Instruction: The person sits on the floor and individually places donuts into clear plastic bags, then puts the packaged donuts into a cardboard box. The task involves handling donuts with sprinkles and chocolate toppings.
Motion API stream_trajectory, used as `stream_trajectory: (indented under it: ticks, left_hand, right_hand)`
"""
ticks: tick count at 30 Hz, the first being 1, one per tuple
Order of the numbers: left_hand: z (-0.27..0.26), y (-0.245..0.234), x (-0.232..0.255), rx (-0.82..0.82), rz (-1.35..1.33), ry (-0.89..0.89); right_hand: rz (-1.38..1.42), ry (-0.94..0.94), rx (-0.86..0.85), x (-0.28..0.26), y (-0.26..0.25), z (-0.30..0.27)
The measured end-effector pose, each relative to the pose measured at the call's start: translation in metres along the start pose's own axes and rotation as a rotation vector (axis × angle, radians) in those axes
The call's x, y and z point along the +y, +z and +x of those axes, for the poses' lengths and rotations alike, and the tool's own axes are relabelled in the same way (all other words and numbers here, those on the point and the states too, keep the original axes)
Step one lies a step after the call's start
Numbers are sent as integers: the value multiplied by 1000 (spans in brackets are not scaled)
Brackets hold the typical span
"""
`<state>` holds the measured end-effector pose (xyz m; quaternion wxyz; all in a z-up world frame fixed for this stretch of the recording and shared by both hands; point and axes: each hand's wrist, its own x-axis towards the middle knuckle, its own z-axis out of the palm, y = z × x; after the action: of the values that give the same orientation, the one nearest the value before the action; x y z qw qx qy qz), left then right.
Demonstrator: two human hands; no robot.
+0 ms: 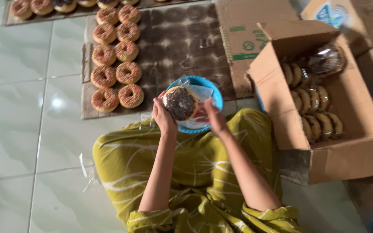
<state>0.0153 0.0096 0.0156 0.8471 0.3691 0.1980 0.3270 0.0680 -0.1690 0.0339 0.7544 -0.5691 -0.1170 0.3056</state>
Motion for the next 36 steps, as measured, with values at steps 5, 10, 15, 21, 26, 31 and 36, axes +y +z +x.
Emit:
stream_trajectory:
  ticks: [5, 10, 15, 21, 26, 31, 36]
  left_hand:
    - [-1, 11, -42, -92, 280, -3]
    - [33, -6, -75, -242, 1019, 130]
    - [42, -31, -104, -497, 1669, 334]
    - [25, -35, -115, -465, 1673, 322]
    - [24, -32, -108, -455, 1642, 460]
    - [25, -30, -111, -356, 1699, 282]
    - [34, -30, -104, -243, 1619, 418]
  right_hand:
    - [-161, -301, 261, -33, 28, -20]
    - [-198, -489, 509, -120, -62, -33]
    - [-696, -477, 932, -210, -223, -32]
    - [-1344, -148, 957, -203, -386, 27]
    - [-1641, -224, 898, -171, -410, 62]
    - [-1841, -345, 920, -170, -395, 54]
    - [-1663, -479, 1045, -180, -355, 49]
